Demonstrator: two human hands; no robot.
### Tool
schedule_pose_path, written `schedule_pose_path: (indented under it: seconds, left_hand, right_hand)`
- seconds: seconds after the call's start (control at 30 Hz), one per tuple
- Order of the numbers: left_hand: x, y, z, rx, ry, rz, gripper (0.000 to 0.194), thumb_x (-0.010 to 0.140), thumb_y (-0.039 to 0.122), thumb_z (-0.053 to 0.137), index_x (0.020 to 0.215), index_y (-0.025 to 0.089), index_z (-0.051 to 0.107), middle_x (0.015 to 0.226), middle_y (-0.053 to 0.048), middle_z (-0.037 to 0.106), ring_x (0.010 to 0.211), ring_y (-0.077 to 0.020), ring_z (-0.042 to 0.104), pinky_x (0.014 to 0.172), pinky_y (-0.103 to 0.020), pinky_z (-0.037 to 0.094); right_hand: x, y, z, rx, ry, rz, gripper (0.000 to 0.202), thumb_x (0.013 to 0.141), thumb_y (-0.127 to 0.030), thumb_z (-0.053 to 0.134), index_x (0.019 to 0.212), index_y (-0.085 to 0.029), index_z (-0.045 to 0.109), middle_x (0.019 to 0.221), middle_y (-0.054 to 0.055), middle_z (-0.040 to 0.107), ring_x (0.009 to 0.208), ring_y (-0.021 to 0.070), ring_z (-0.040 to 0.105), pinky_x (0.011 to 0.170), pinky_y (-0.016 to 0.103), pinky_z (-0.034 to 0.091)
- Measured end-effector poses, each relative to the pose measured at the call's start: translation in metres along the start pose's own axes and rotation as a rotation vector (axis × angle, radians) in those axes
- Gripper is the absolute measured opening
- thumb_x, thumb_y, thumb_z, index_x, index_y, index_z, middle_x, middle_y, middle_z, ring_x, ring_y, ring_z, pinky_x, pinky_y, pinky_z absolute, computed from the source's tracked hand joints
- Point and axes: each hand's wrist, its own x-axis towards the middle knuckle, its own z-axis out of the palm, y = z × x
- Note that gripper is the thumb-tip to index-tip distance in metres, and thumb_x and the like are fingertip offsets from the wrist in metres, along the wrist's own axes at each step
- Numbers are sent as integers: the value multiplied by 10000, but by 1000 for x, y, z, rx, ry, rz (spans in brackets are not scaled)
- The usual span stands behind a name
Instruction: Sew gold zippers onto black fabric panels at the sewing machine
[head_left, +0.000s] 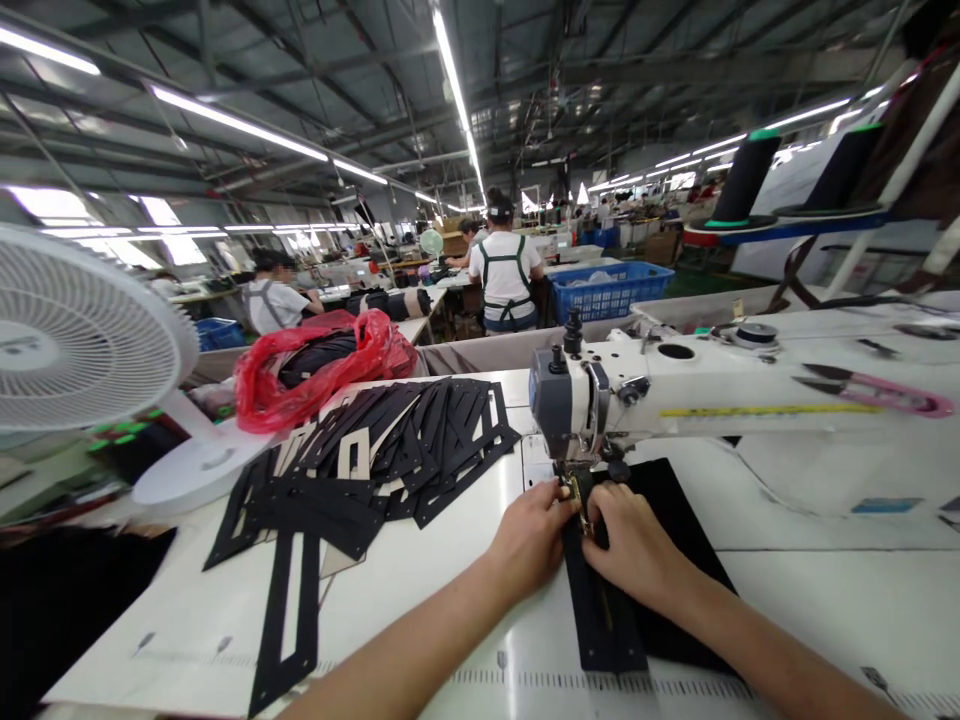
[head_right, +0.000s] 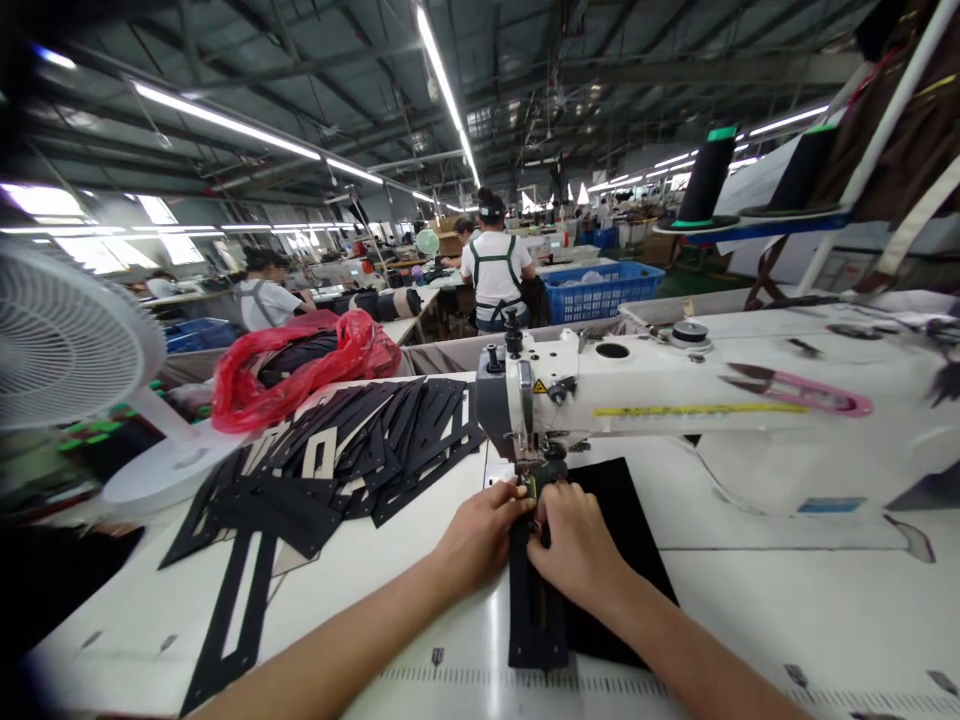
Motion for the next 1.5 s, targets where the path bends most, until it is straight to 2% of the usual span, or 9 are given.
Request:
schedule_pose_path:
  seconds: [0.1,0.17,0.23,0.33,0.67,0.87,1.07,1.27,1.5]
  left_hand:
    - [-4,5,1,111,19,47,299,772,94,528,1046,176,615,1105,-99,594,1033,-246,570,900,-397,493]
    - [-10,12,2,179,43,96,242,804,121,531,1028,151,617,1098,-108,613,1014,-253,587,901,-403,496]
    - [-16,19,2,212,55,131,239,810,124,533,1037,112,606,1126,-131,610,1037,-264,583,909,-395,496]
    - [-22,26,0,196,45,140,261,793,118,552,1048,76,595,1152,-158,598,1073,-271,569,942,-382,480]
    - [-16,17,-5,157,31,160,218,859,98,461,1025,104,602,1095,-150,619,1043,-252,586,919,-433,497]
    - [-8,8,-5,141,29,152,184,863,112,491,999,100,615,1078,-140,621,1034,-253,584,890,-415,512]
    - [-2,2,-6,106,15,149,184,862,104,491,1008,85,602,1057,-139,615,1027,-247,579,902,-395,502]
    - [4,-6,-5,88,19,163,225,921,143,374,984,111,588,929,-113,609,887,-211,595,789,-364,538]
    - [15,-15,-6,121,-33,183,177,904,149,401,930,125,574,887,-106,580,846,-212,570,754,-353,530]
  right_hand:
    - [-12,5,-1,-10,16,1,150,705,-46,477,790,-151,542,728,41,593,675,176,557,632,318,444]
    - [-22,11,1,-68,97,-122,221,774,-86,466,969,-120,565,901,95,636,842,206,596,728,347,479]
    - [-32,17,5,-177,201,-322,331,856,-190,446,1159,-80,516,1140,159,594,1069,248,544,859,406,466]
    - [-42,22,14,-306,251,-480,419,902,-261,401,1248,-35,469,1285,187,505,1194,265,466,928,439,447]
    - [-36,16,13,-222,100,-365,430,911,-209,347,1260,6,477,1345,208,421,1260,279,386,1010,466,396]
    - [-25,19,16,-169,95,-333,430,907,-209,354,1253,11,484,1331,204,443,1258,274,390,1029,463,374]
    - [-12,27,19,-165,123,-358,420,898,-192,353,1227,23,501,1265,215,513,1183,274,479,997,459,409]
    - [-1,34,21,-93,170,-372,382,879,-178,394,1205,-31,526,1206,193,566,1139,279,514,972,478,423]
    - [17,35,17,-20,134,-356,353,868,-159,412,1201,-123,522,1116,139,618,1060,248,564,921,435,459]
